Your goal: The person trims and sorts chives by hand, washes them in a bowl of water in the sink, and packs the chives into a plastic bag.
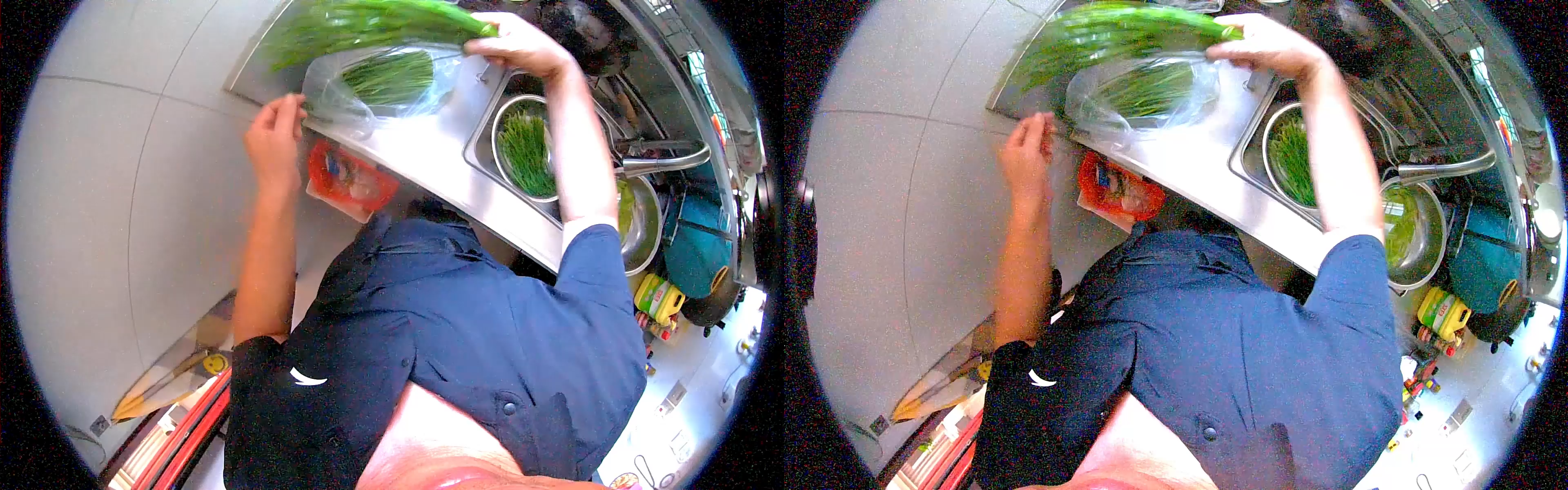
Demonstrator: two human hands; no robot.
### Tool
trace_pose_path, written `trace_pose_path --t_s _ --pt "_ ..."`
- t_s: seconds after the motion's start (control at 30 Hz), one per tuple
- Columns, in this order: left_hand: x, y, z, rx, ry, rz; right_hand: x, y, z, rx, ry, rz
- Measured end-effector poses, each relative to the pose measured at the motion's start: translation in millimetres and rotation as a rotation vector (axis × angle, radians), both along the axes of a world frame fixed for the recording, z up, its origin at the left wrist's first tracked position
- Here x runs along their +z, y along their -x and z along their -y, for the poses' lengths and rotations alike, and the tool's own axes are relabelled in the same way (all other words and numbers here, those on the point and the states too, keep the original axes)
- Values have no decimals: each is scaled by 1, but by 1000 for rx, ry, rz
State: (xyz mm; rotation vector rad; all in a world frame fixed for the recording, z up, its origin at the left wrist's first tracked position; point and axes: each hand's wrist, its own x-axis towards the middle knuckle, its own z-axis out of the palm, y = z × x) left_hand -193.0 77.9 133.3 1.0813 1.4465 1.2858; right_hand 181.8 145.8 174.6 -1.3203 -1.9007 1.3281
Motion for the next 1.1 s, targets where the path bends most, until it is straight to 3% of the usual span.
trace_pose_path --t_s 0.1,0.17,0.23,0.27,0.33,0.53,0.63,1.1 --pt "-35 15 22 -32 80 36 -75 22 -23 5 198 21" --pt "-49 21 36 -60 174 34 -124 39 -36 -6 134 109" --pt "-59 28 48 -48 213 12 -215 44 -64 11 -233 76" --pt "-63 30 53 -36 223 22 -216 48 -64 17 -225 72" --pt "-71 38 64 -22 237 34 -207 60 -61 -57 -73 477" --pt "-76 56 94 23 280 -69 -155 70 -46 -116 -345 735" --pt "-80 61 105 29 268 -37 -148 69 -50 -69 -264 884" --pt "-69 62 113 89 336 -63 -140 73 -57 -218 -403 828"
